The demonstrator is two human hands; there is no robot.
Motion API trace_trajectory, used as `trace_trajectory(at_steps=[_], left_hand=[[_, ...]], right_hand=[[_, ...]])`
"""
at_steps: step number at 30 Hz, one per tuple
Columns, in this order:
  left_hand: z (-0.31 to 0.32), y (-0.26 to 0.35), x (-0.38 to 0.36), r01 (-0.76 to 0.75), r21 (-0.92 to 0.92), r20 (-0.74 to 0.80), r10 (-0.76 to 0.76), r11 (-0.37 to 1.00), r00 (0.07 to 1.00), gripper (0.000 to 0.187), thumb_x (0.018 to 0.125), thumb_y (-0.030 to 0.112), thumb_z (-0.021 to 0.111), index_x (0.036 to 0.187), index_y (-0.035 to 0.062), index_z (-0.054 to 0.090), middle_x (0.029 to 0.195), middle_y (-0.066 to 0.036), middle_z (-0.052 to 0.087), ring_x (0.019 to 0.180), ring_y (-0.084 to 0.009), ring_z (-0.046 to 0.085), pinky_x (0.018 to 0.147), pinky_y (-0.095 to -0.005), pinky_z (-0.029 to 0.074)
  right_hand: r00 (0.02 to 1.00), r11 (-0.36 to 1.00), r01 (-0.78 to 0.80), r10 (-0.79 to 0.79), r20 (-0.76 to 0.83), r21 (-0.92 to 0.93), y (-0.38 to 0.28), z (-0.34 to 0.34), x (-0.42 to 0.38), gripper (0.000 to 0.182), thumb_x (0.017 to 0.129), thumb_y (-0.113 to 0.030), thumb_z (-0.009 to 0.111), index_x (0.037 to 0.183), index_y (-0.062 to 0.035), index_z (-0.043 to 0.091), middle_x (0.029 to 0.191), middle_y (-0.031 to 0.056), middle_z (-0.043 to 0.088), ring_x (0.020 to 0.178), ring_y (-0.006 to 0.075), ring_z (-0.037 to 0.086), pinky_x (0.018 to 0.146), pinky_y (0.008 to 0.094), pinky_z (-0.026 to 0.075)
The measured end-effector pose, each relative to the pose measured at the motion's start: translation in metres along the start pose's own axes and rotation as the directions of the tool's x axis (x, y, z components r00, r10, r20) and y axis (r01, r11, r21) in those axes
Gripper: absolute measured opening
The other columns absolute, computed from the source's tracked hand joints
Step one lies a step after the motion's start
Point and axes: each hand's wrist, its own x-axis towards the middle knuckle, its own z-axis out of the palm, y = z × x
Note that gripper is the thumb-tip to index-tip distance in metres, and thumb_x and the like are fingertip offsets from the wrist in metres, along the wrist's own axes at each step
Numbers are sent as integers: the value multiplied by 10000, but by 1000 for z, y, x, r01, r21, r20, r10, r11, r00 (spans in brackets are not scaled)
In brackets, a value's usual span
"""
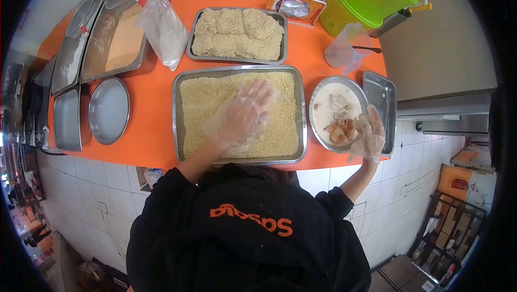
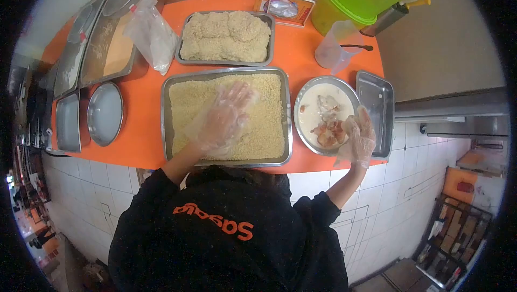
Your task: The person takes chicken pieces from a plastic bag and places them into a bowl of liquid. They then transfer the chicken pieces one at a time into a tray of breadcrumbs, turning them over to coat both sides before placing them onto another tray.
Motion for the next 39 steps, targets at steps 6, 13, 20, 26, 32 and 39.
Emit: trace_trajectory(at_steps=[6,13,20,26,32,39], left_hand=[[48,-17,-26,181,-532,-152,-304,827,941,581,925,333,528,1391,-8,469,1459,-269,409,1388,-371,363,1142,-488,276],[35,-9,-73,644,-222,-172,-679,732,713,512,795,281,685,1210,-10,611,1172,-278,585,1139,-416,535,970,-506,407],[56,-5,-50,430,-780,30,-660,455,751,553,720,130,735,1228,-24,580,1039,-235,657,986,-348,649,884,-419,495],[27,-1,-33,212,-913,-23,-561,349,827,574,760,12,715,1300,-9,520,1145,-163,636,1058,-217,628,886,-322,496],[-31,-25,-17,-16,-1000,-8,-328,-22,945,471,828,-11,701,1261,35,520,1247,-50,543,1121,-144,532,932,-317,473],[-92,-118,27,-105,-992,-117,-214,68,970,435,855,106,735,1229,53,519,1196,-41,529,1115,-152,548,961,-353,477]], right_hand=[[999,997,20,-16,51,-68,10,-4,-1,594,886,-100,674,1408,54,436,1372,150,542,1131,214,580,951,333,496],[1000,997,16,-15,8,-75,14,-9,-5,591,897,-139,677,1404,48,438,1425,161,498,1181,228,563,988,348,490],[986,980,147,-134,98,-136,5,10,-8,568,916,-202,683,1397,19,474,1312,130,567,1088,194,579,910,310,509],[996,994,67,-61,70,-88,2,12,-13,565,912,-161,678,1399,29,465,1275,126,581,1068,190,582,894,306,513],[998,996,58,-57,27,-69,11,-1,-16,569,899,-108,666,1401,47,448,1373,167,535,1165,240,557,988,356,471],[1000,993,4,0,26,-116,5,3,-10,586,893,-86,659,1419,32,430,1419,157,500,1207,232,539,1015,347,450]])
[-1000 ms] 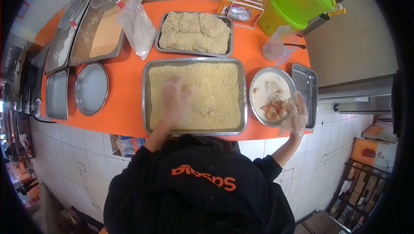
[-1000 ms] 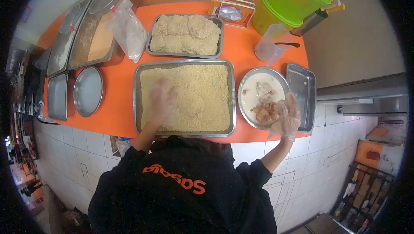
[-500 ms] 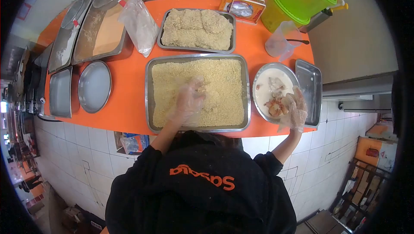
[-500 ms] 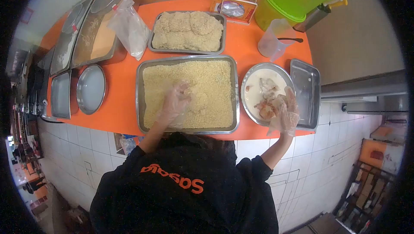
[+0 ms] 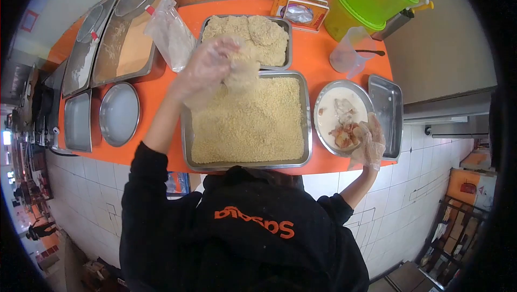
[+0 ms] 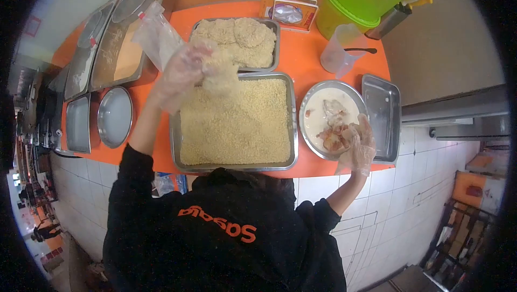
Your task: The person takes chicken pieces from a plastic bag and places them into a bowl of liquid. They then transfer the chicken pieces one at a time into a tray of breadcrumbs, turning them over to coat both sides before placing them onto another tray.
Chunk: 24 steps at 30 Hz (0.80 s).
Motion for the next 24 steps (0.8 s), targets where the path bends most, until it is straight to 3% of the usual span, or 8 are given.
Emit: trace_trajectory(at_steps=[4,7,10,13,16,19,22,24], left_hand=[[-31,30,35,210,80,-25,-209,974,978,425,863,157,738,1217,63,522,1194,-43,526,1089,-172,564,954,-370,489],[-70,4,64,126,38,95,-129,991,987,418,855,176,748,1191,53,531,1185,-42,518,1022,-168,575,906,-351,493],[-100,-21,92,232,112,91,-242,966,966,482,828,187,778,1226,66,535,1214,-41,521,1093,-186,549,964,-366,506],[-115,-34,112,305,327,37,-335,894,942,451,848,208,755,1216,57,544,1155,-32,542,1081,-180,544,909,-347,520],[-123,-39,126,196,500,18,-236,844,972,249,869,158,674,1102,90,621,1096,-44,599,943,-204,610,965,-395,475],[-104,-33,128,19,897,-37,32,442,999,286,876,173,621,1146,80,635,1247,-124,583,1094,-269,589,1089,-458,358],[-48,-23,109,-132,897,149,7,-421,989,390,874,244,594,1225,79,629,1396,-190,514,1290,-324,489,1185,-498,211],[-28,-72,89,71,976,-26,218,-204,976,442,882,293,569,1264,76,614,1420,-191,492,1362,-302,406,1196,-502,173]], right_hand=[[998,998,52,-53,18,27,8,-3,3,566,900,-65,640,1420,25,436,1426,159,498,1219,233,535,1025,341,445],[999,998,32,-33,5,57,12,-5,4,554,910,-58,623,1423,25,433,1433,158,492,1228,236,529,1035,345,439],[1000,1000,14,-14,-2,-8,9,-7,4,557,912,-51,616,1430,24,424,1444,154,484,1239,244,526,1044,353,435],[999,999,47,-47,-21,-18,17,-11,9,558,903,-65,640,1417,25,444,1433,151,501,1239,247,534,1040,345,439],[996,999,-46,46,-80,0,8,-7,9,563,889,-93,674,1398,31,469,1408,155,527,1236,243,541,1033,336,441],[995,995,-48,40,-92,-84,8,-7,10,562,883,-126,693,1384,28,490,1393,154,542,1231,235,545,1022,332,448],[997,995,-17,9,-73,-103,16,-9,14,566,873,-117,694,1386,15,494,1382,137,557,1209,225,560,1007,338,457],[999,990,-4,-3,-50,-139,19,-7,17,553,878,-148,675,1384,-2,503,1347,138,585,1180,223,579,992,342,464]])
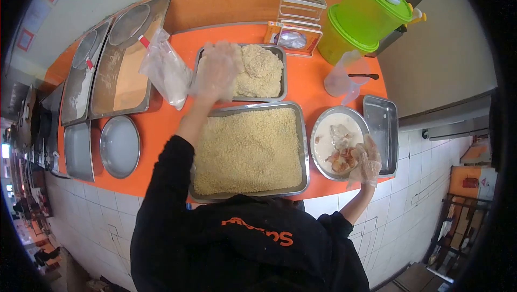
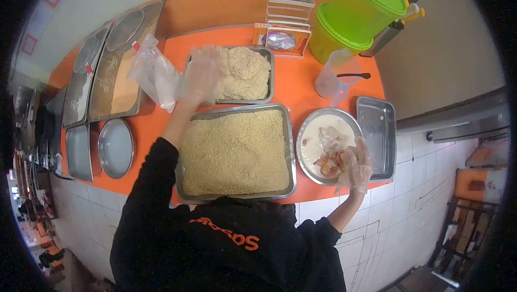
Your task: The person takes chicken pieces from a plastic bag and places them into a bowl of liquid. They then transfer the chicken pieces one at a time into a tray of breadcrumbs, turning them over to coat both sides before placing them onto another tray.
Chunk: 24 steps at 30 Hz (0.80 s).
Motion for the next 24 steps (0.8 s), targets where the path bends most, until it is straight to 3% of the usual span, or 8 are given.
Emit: trace_trajectory(at_steps=[1,6,8,12,13,15,17,24], left_hand=[[20,8,-7,107,-109,-65,-115,988,991,469,886,318,557,1284,75,606,1432,-191,481,1398,-292,364,1201,-504,154],[22,7,-6,59,96,67,-66,994,996,498,924,366,505,1338,97,563,1508,-186,390,1425,-331,301,1191,-522,141],[7,9,-4,34,153,115,-52,988,992,514,937,354,496,1377,90,522,1512,-207,373,1412,-352,320,1188,-535,131],[-14,20,-30,-48,-128,76,58,991,995,513,977,266,421,1429,26,442,1523,-252,333,1450,-362,255,1198,-499,109],[-12,29,-56,-23,-376,41,41,926,998,490,996,272,398,1413,23,463,1503,-244,369,1432,-360,290,1194,-476,143],[-28,56,-90,217,-774,245,-34,595,969,472,1026,298,367,1374,12,506,1436,-222,462,1377,-345,381,1168,-429,229],[-36,86,-130,399,-823,411,-60,404,910,464,1035,318,376,1320,-3,552,1341,-198,558,1290,-318,485,1117,-394,319],[-28,118,-227,430,-865,432,-50,258,900,381,1039,243,421,1272,-17,576,1299,-152,597,1255,-253,526,1080,-366,372]], right_hand=[[1000,1000,5,-5,5,-18,0,0,1,548,881,-163,665,1383,-11,508,1329,139,599,1165,222,588,984,344,468],[996,913,-61,29,-86,-403,-45,10,-6,491,887,-278,596,1344,-103,566,1255,169,634,1123,319,619,975,387,470],[988,930,34,-87,-128,-367,-27,1,2,482,857,-259,679,1271,-19,620,1173,129,680,1037,209,646,913,328,497],[994,887,20,-65,-82,-460,-46,-16,2,308,842,-232,639,1107,-90,707,1108,152,691,1024,306,650,899,386,502],[998,855,1,-34,-54,-518,-56,-14,3,273,848,-228,611,1068,-109,720,1131,156,682,1057,335,637,913,413,494],[987,666,125,-12,157,-736,-51,-2,11,266,808,-142,629,1058,-102,712,1043,175,690,948,354,657,864,413,518],[963,536,229,0,271,-813,-48,12,8,277,783,-92,622,1048,-98,705,998,184,694,899,366,665,839,424,528],[926,579,347,-89,366,-737,-21,22,20,256,753,-107,602,993,-92,688,931,200,672,929,377,649,828,447,519]])
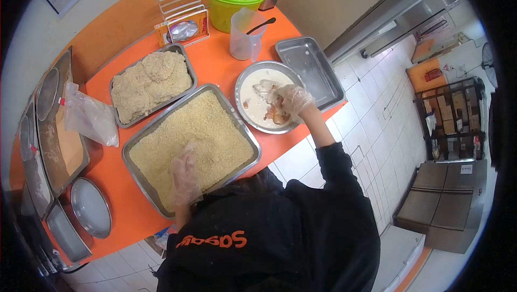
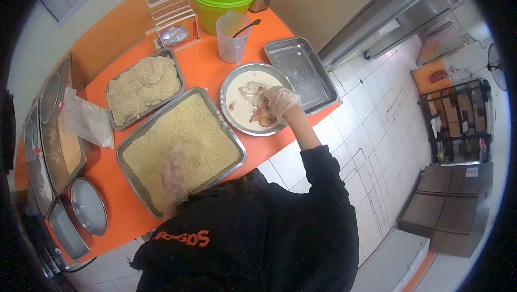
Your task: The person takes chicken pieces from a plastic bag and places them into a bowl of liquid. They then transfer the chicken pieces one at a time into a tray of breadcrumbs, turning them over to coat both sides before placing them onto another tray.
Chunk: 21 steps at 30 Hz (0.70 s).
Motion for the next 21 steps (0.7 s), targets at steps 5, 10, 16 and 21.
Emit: trace_trajectory(at_steps=[5,10,16,21], left_hand=[[-20,-22,-3,34,-96,-73,-41,995,996,371,1034,257,445,1222,-24,599,1263,-144,616,1230,-258,543,1073,-376,378],[-42,-16,9,-148,93,-133,160,985,978,411,1027,306,469,1190,-44,610,1217,-142,636,1191,-254,561,1058,-369,390],[-30,-12,4,-124,53,-87,128,991,988,415,1028,339,443,1225,12,606,1192,-170,635,1142,-309,579,1001,-376,407],[-30,-2,-6,-106,17,-94,107,994,990,424,1025,347,446,1227,11,606,1201,-157,636,1155,-301,576,1007,-369,407]], right_hand=[[998,997,-54,53,-18,-46,1,-25,16,212,757,-110,595,943,-83,694,932,199,672,921,374,649,816,442,522],[974,986,103,-127,-189,-135,-9,-35,23,206,796,-185,586,914,-69,709,968,198,680,945,365,651,839,434,522],[977,945,155,-189,-96,-290,-21,35,58,286,845,-271,563,956,-53,710,1030,187,687,982,357,653,875,444,517],[978,898,210,-198,71,-387,-20,24,74,286,815,-280,573,934,-63,716,1021,186,685,973,363,651,870,455,514]])
